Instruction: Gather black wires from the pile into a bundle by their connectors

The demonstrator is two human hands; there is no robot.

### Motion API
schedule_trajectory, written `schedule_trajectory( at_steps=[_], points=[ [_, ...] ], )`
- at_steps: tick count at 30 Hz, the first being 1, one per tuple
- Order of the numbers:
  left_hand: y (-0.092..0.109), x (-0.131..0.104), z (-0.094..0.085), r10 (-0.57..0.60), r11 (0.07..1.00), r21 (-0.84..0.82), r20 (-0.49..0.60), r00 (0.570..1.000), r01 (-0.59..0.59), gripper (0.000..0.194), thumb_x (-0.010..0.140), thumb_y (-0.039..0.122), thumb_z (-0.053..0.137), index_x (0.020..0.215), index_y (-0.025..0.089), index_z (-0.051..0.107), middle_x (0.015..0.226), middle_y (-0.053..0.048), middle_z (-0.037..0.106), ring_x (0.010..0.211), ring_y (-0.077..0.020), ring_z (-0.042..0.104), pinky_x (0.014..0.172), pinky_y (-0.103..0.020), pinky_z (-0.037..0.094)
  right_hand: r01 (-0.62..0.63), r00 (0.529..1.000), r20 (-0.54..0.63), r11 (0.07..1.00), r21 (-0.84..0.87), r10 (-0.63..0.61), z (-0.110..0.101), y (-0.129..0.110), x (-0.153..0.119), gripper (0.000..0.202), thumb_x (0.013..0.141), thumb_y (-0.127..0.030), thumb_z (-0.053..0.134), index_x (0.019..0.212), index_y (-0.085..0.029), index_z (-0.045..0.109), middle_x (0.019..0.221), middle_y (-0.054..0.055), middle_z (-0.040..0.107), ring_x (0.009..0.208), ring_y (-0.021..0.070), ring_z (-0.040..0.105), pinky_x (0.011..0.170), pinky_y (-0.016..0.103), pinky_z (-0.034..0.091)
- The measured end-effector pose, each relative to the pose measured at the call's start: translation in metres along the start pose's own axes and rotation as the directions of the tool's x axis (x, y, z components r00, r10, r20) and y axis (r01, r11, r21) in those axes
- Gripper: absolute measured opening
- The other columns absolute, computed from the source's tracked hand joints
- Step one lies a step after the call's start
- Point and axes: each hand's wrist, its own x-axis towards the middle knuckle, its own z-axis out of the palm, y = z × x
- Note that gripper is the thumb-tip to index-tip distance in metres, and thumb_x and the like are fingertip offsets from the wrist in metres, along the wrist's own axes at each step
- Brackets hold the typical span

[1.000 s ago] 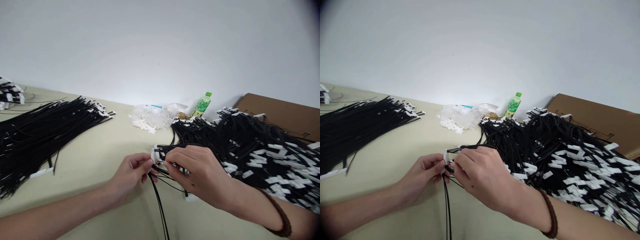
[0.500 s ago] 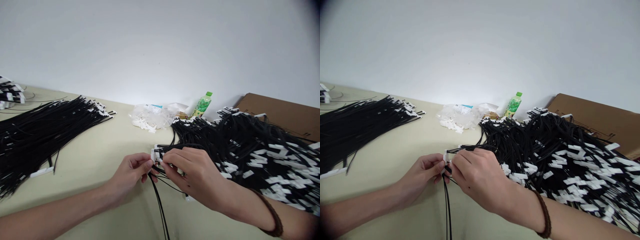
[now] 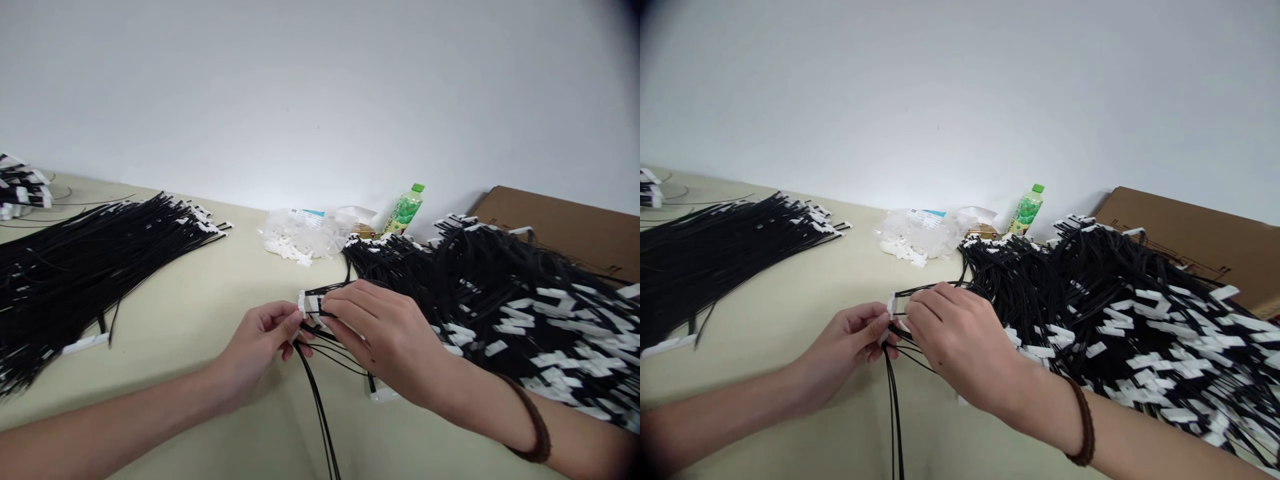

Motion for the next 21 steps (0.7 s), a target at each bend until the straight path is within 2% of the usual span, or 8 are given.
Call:
schedule_trajectory(
  at_steps=[2, 4, 6, 9, 14, 21],
  points=[
    [0.000, 0.001, 0.000, -0.004, 0.999, -0.038, -0.028, 1.000, 0.003, 0.026, 0.071, 0.039, 0.060, 0.072, 0.013, 0.058, 0.064, -0.002, 0.059, 0.056, -0.0103, 0.054, 0.048, -0.021, 0.031, 0.043, 0.998, -0.043, 0.998, -0.040, -0.044, -0.003, -0.003, -0.002, 0.013, 0.084, -0.012, 0.044, 0.090, -0.014, 0.056, 0.093, 0.008, 0.059, 0.092, 0.0194, 0.050, 0.078, 0.033, 0.042],
    [0.001, 0.001, 0.000, -0.010, 0.997, -0.078, -0.047, 0.999, 0.006, 0.027, 0.069, 0.039, 0.062, 0.071, 0.013, 0.058, 0.064, -0.002, 0.059, 0.056, -0.0096, 0.052, 0.049, -0.021, 0.032, 0.119, 0.992, -0.029, 0.991, -0.054, -0.120, -0.005, -0.008, -0.006, 0.015, 0.085, -0.011, 0.043, 0.092, -0.013, 0.056, 0.099, 0.009, 0.058, 0.099, 0.0216, 0.047, 0.081, 0.036, 0.040],
    [0.001, 0.002, -0.001, -0.014, 0.994, -0.107, -0.052, 0.999, 0.008, 0.027, 0.069, 0.040, 0.063, 0.069, 0.013, 0.057, 0.063, -0.001, 0.058, 0.055, -0.0089, 0.051, 0.049, -0.021, 0.032, 0.190, 0.981, 0.030, 0.981, -0.041, -0.189, -0.004, -0.013, -0.010, 0.017, 0.085, -0.009, 0.041, 0.090, -0.011, 0.057, 0.094, 0.009, 0.058, 0.094, 0.0203, 0.048, 0.080, 0.035, 0.039],
    [0.000, 0.002, -0.001, -0.020, 0.992, -0.122, -0.055, 0.998, 0.013, 0.027, 0.068, 0.039, 0.063, 0.068, 0.013, 0.056, 0.062, -0.001, 0.057, 0.053, -0.0078, 0.047, 0.048, -0.020, 0.031, 0.229, 0.971, 0.082, 0.973, -0.040, -0.225, 0.004, -0.016, -0.015, 0.020, 0.085, -0.007, 0.039, 0.085, -0.011, 0.058, 0.085, 0.007, 0.058, 0.085, 0.0177, 0.048, 0.078, 0.035, 0.038],
    [0.001, 0.001, -0.001, -0.034, 0.990, -0.138, -0.051, 0.998, 0.027, 0.027, 0.068, 0.039, 0.063, 0.067, 0.013, 0.056, 0.061, -0.001, 0.057, 0.052, -0.0069, 0.044, 0.048, -0.020, 0.031, 0.264, 0.964, 0.033, 0.961, -0.082, -0.263, 0.020, -0.014, -0.016, 0.019, 0.084, -0.007, 0.040, 0.081, -0.011, 0.058, 0.083, 0.006, 0.058, 0.083, 0.0173, 0.047, 0.074, 0.035, 0.036],
    [0.000, 0.001, 0.000, -0.039, 0.988, -0.151, -0.046, 0.998, 0.032, 0.026, 0.067, 0.038, 0.064, 0.065, 0.014, 0.056, 0.060, 0.000, 0.057, 0.050, -0.0064, 0.043, 0.047, -0.020, 0.030, 0.302, 0.952, -0.019, 0.949, -0.084, -0.305, 0.024, -0.010, -0.016, 0.018, 0.084, -0.007, 0.041, 0.081, -0.011, 0.059, 0.085, 0.005, 0.061, 0.082, 0.0174, 0.050, 0.069, 0.035, 0.037]
  ],
)
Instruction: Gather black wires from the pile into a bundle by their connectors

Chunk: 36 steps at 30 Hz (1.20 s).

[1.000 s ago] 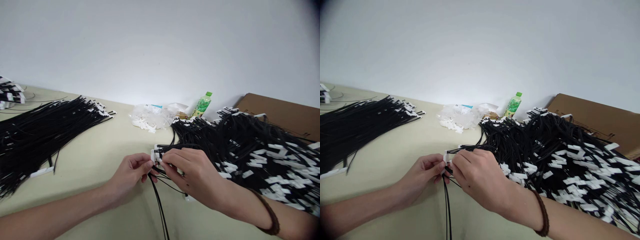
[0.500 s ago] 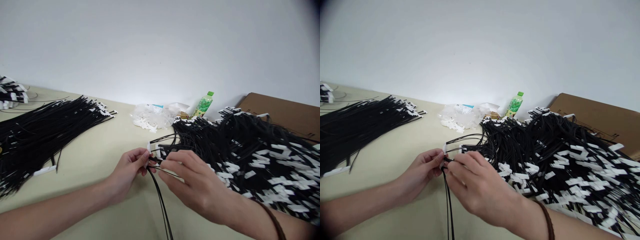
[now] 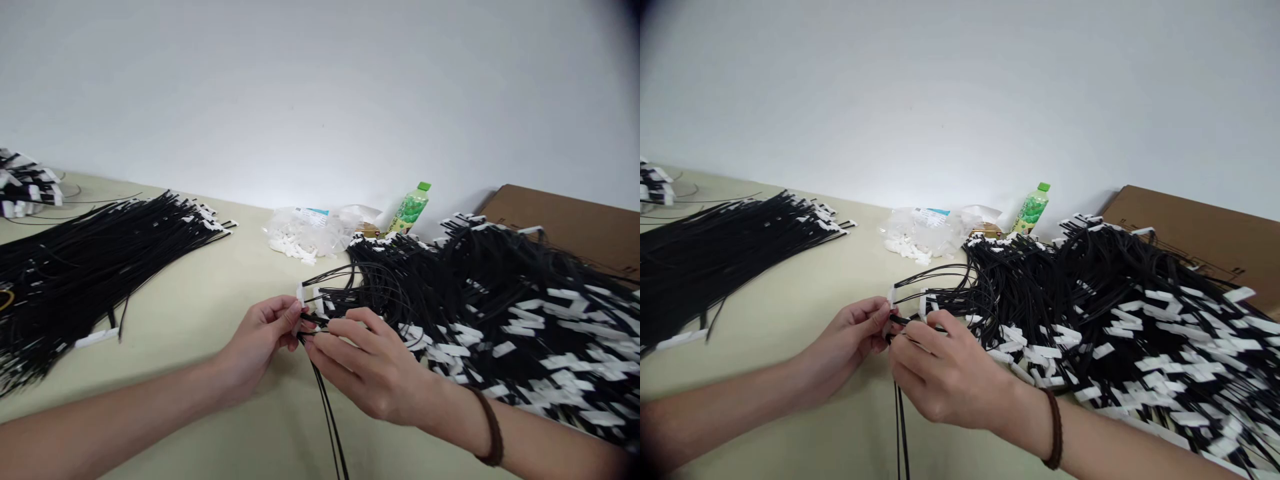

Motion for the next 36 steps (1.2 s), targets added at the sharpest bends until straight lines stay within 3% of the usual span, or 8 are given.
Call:
schedule_trajectory(
  at_steps=[7, 11, 15, 20, 22, 26, 28, 36],
  points=[
    [-0.003, 0.002, -0.003, 0.013, 1.000, 0.027, -0.025, 1.000, -0.013, 0.029, 0.067, 0.041, 0.064, 0.070, 0.013, 0.057, 0.064, -0.003, 0.060, 0.056, -0.0091, 0.050, 0.051, -0.021, 0.033, -0.264, 0.946, -0.054, 0.853, 0.451, 0.321, -0.011, 0.000, -0.008, 0.019, 0.083, -0.009, 0.046, 0.098, -0.016, 0.056, 0.093, 0.005, 0.062, 0.091, 0.0152, 0.054, 0.076, 0.030, 0.046],
    [-0.004, 0.002, -0.004, 0.012, 0.998, 0.055, -0.025, 1.000, -0.010, 0.027, 0.070, 0.039, 0.061, 0.072, 0.013, 0.057, 0.066, -0.002, 0.061, 0.058, -0.0102, 0.054, 0.050, -0.021, 0.032, -0.529, 0.725, 0.069, 0.489, 0.694, 0.686, -0.035, 0.008, -0.016, 0.015, 0.085, -0.016, 0.046, 0.092, -0.021, 0.058, 0.094, 0.004, 0.062, 0.092, 0.0161, 0.057, 0.077, 0.029, 0.050],
    [-0.004, 0.000, -0.002, 0.011, 0.997, 0.082, -0.027, 1.000, -0.009, 0.024, 0.073, 0.038, 0.058, 0.073, 0.014, 0.056, 0.067, -0.002, 0.062, 0.059, -0.0095, 0.054, 0.050, -0.021, 0.031, -0.485, 0.462, 0.085, 0.171, 0.858, 0.883, -0.064, 0.033, -0.020, 0.012, 0.087, -0.025, 0.044, 0.084, -0.022, 0.055, 0.084, 0.003, 0.059, 0.084, 0.0165, 0.059, 0.072, 0.030, 0.051],
    [-0.003, -0.001, 0.000, 0.004, 0.994, 0.106, -0.025, 1.000, -0.001, 0.023, 0.073, 0.037, 0.058, 0.072, 0.014, 0.056, 0.067, -0.002, 0.061, 0.059, -0.0097, 0.055, 0.050, -0.022, 0.031, -0.459, 0.279, -0.194, 0.308, 0.834, 0.941, -0.089, 0.053, -0.013, 0.009, 0.085, -0.025, 0.049, 0.084, -0.024, 0.057, 0.072, 0.002, 0.044, 0.050, 0.0077, 0.039, 0.044, 0.024, 0.034],
    [-0.003, -0.001, 0.000, 0.001, 0.993, 0.114, -0.017, 1.000, 0.001, 0.023, 0.074, 0.037, 0.058, 0.072, 0.014, 0.056, 0.066, -0.002, 0.061, 0.058, -0.0093, 0.055, 0.050, -0.022, 0.031, -0.564, 0.344, -0.360, 0.497, 0.659, 0.867, -0.087, 0.047, -0.010, 0.011, 0.083, -0.023, 0.052, 0.090, -0.024, 0.060, 0.074, 0.003, 0.047, 0.053, 0.0097, 0.039, 0.046, 0.026, 0.031],
    [-0.004, 0.000, -0.001, 0.011, 0.993, 0.115, 0.020, 1.000, -0.013, 0.023, 0.074, 0.038, 0.057, 0.073, 0.014, 0.057, 0.064, -0.001, 0.061, 0.056, -0.0092, 0.055, 0.050, -0.022, 0.030, -0.515, 0.790, -0.277, 0.837, 0.187, 0.548, -0.067, 0.024, -0.007, 0.012, 0.079, -0.016, 0.056, 0.089, -0.022, 0.061, 0.075, 0.004, 0.057, 0.062, 0.0126, 0.047, 0.052, 0.027, 0.036],
    [-0.005, 0.000, -0.001, 0.018, 0.994, 0.106, 0.039, 0.999, -0.022, 0.023, 0.075, 0.038, 0.057, 0.073, 0.014, 0.058, 0.062, 0.000, 0.060, 0.056, -0.0095, 0.056, 0.049, -0.021, 0.030, -0.367, 0.901, -0.201, 0.923, 0.117, 0.384, -0.055, 0.015, -0.006, 0.013, 0.078, -0.012, 0.057, 0.088, -0.020, 0.060, 0.069, 0.002, 0.057, 0.058, 0.0112, 0.046, 0.051, 0.026, 0.035],
    [-0.004, -0.001, -0.001, 0.042, 0.995, 0.090, 0.081, 0.996, -0.050, 0.022, 0.075, 0.035, 0.057, 0.072, 0.013, 0.059, 0.062, 0.000, 0.060, 0.054, -0.0093, 0.056, 0.048, -0.021, 0.029, -0.329, 0.934, -0.122, 0.941, 0.078, 0.337, -0.028, 0.010, 0.003, 0.012, 0.081, -0.013, 0.051, 0.073, -0.015, 0.060, 0.060, 0.002, 0.052, 0.056, 0.0109, 0.039, 0.052, 0.025, 0.031]
  ],
)
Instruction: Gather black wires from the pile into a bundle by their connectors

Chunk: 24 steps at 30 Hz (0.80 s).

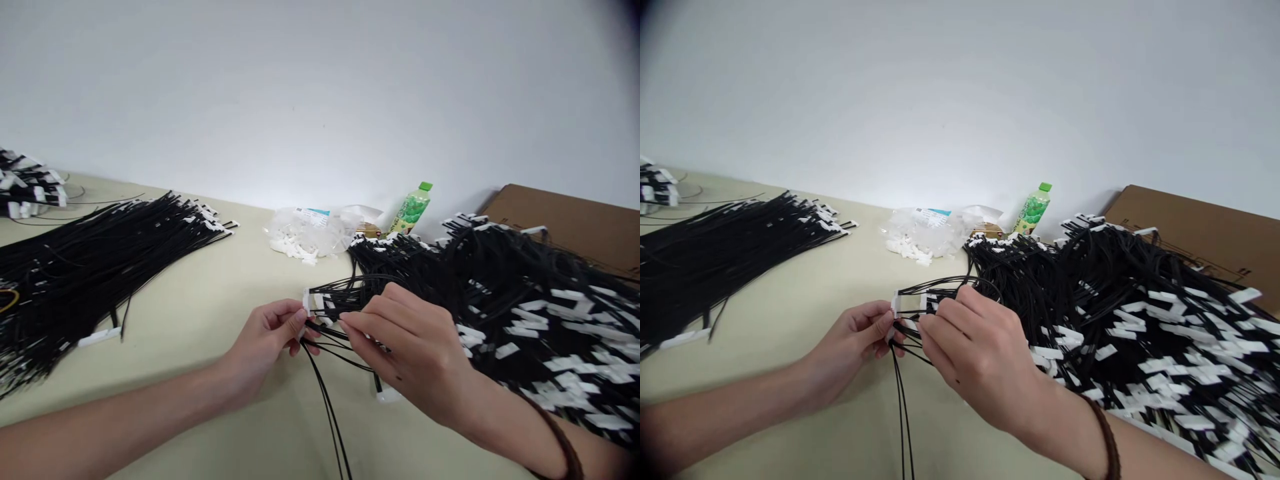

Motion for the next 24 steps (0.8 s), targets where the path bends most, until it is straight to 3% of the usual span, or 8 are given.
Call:
schedule_trajectory(
  at_steps=[15, 24],
  points=[
    [-0.0008, 0.0008, -0.0002, 0.016, 1.000, 0.003, 0.005, 1.000, -0.016, 0.024, 0.074, 0.037, 0.057, 0.072, 0.013, 0.058, 0.062, -0.001, 0.060, 0.054, -0.0102, 0.056, 0.048, -0.021, 0.029, -0.019, 1.000, 0.003, 1.000, 0.000, 0.019, 0.0081, 0.0008, 0.0002, 0.014, 0.082, -0.013, 0.050, 0.072, -0.015, 0.061, 0.057, 0.001, 0.048, 0.056, 0.0110, 0.033, 0.052, 0.025, 0.028],
    [0.0001, 0.0007, 0.0004, 0.002, 1.000, -0.002, -0.010, 1.000, -0.002, 0.024, 0.073, 0.038, 0.058, 0.070, 0.014, 0.057, 0.060, 0.000, 0.059, 0.054, -0.0104, 0.056, 0.048, -0.022, 0.029, 0.024, 0.998, 0.054, 0.999, 0.024, -0.025, 0.0071, 0.0020, -0.0007, 0.014, 0.081, -0.009, 0.049, 0.076, -0.014, 0.061, 0.061, 0.001, 0.052, 0.059, 0.0111, 0.038, 0.055, 0.025, 0.031]
  ],
)
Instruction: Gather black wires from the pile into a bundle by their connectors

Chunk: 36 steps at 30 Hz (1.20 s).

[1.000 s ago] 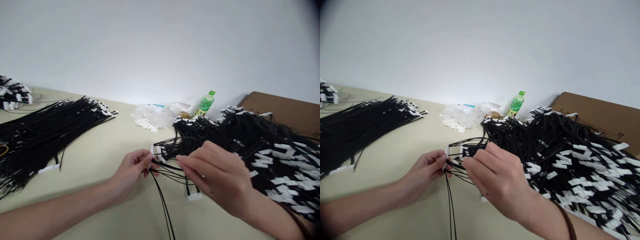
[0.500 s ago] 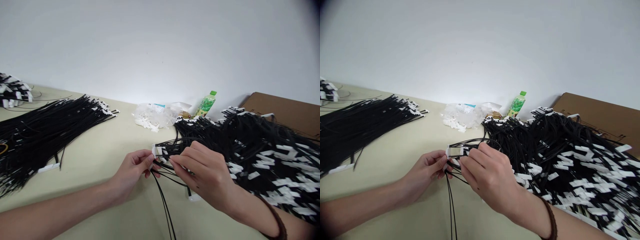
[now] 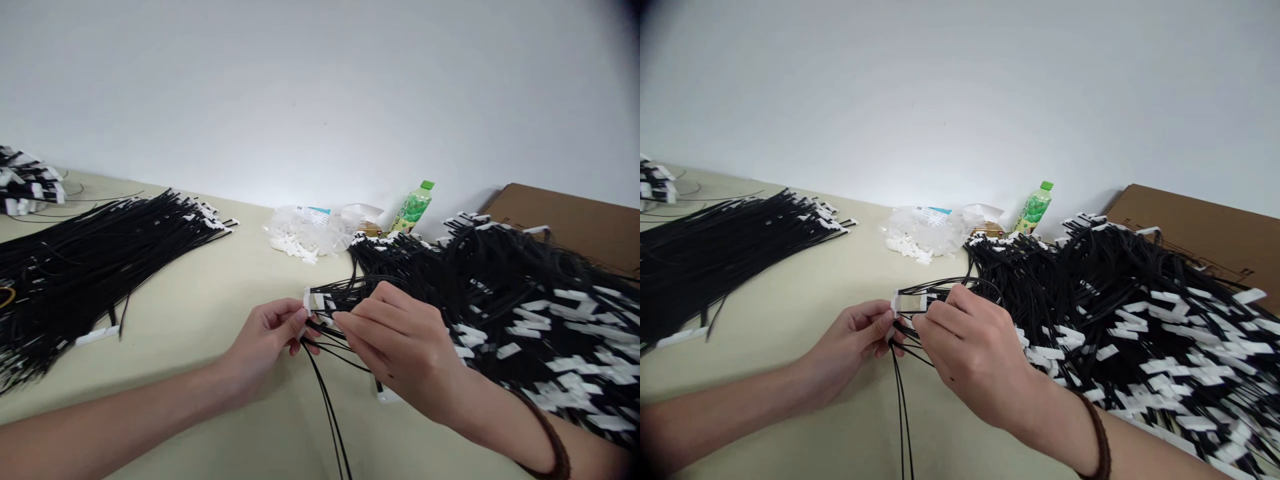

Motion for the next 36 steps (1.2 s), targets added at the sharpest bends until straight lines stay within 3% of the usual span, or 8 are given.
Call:
schedule_trajectory(
  at_steps=[16, 20, 23, 26, 29, 36],
  points=[
    [0.001, -0.001, 0.001, -0.011, 0.998, 0.063, -0.006, 1.000, 0.012, 0.027, 0.072, 0.041, 0.058, 0.072, 0.013, 0.057, 0.061, -0.001, 0.059, 0.054, -0.0106, 0.055, 0.048, -0.022, 0.030, 0.039, 0.997, 0.060, 0.999, -0.014, -0.038, 0.000, 0.004, 0.000, 0.017, 0.082, -0.007, 0.046, 0.078, -0.014, 0.060, 0.060, 0.001, 0.051, 0.058, 0.0112, 0.037, 0.053, 0.024, 0.033],
    [0.002, -0.001, 0.002, -0.018, 0.998, 0.061, -0.027, 0.999, 0.019, 0.027, 0.072, 0.041, 0.057, 0.073, 0.013, 0.058, 0.061, -0.001, 0.059, 0.054, -0.0108, 0.054, 0.048, -0.022, 0.030, 0.039, 0.999, 0.015, 0.995, -0.093, -0.038, -0.001, 0.000, 0.002, 0.014, 0.082, -0.008, 0.048, 0.086, -0.014, 0.060, 0.075, 0.004, 0.058, 0.074, 0.0151, 0.045, 0.063, 0.028, 0.038],
    [0.001, 0.000, 0.001, -0.005, 0.999, 0.051, -0.034, 0.999, 0.006, 0.027, 0.072, 0.041, 0.058, 0.072, 0.014, 0.059, 0.060, 0.000, 0.057, 0.052, -0.0089, 0.050, 0.048, -0.022, 0.031, 0.153, 0.988, 0.045, 0.984, -0.087, -0.150, 0.000, -0.005, 0.002, 0.014, 0.084, -0.012, 0.047, 0.091, -0.015, 0.059, 0.092, 0.005, 0.059, 0.094, 0.0188, 0.044, 0.079, 0.035, 0.037],
    [0.000, 0.001, 0.000, 0.011, 0.999, 0.037, -0.031, 0.999, -0.010, 0.026, 0.072, 0.039, 0.059, 0.070, 0.013, 0.059, 0.059, 0.001, 0.055, 0.050, -0.0068, 0.043, 0.047, -0.021, 0.031, 0.263, 0.954, 0.150, 0.965, -0.003, -0.260, 0.006, -0.010, 0.000, 0.014, 0.084, -0.010, 0.045, 0.084, -0.014, 0.059, 0.089, 0.003, 0.060, 0.094, 0.0164, 0.045, 0.086, 0.036, 0.033],
    [-0.001, 0.001, -0.001, 0.012, 0.999, 0.038, -0.016, 1.000, -0.011, 0.026, 0.073, 0.039, 0.058, 0.068, 0.013, 0.059, 0.058, 0.001, 0.054, 0.050, -0.0066, 0.041, 0.047, -0.020, 0.031, 0.276, 0.941, 0.198, 0.961, 0.023, -0.275, 0.012, -0.012, -0.002, 0.017, 0.084, -0.009, 0.044, 0.076, -0.014, 0.058, 0.084, 0.001, 0.059, 0.091, 0.0154, 0.046, 0.084, 0.036, 0.034],
    [-0.001, 0.001, -0.001, 0.024, 0.999, 0.034, -0.005, 1.000, -0.024, 0.025, 0.074, 0.037, 0.056, 0.068, 0.013, 0.059, 0.059, 0.001, 0.054, 0.050, -0.0064, 0.041, 0.046, -0.020, 0.031, 0.359, 0.920, 0.178, 0.933, -0.022, -0.350, 0.015, -0.008, -0.002, 0.023, 0.084, -0.007, 0.041, 0.071, -0.014, 0.058, 0.088, 0.002, 0.060, 0.086, 0.0162, 0.050, 0.076, 0.037, 0.039]
  ],
)
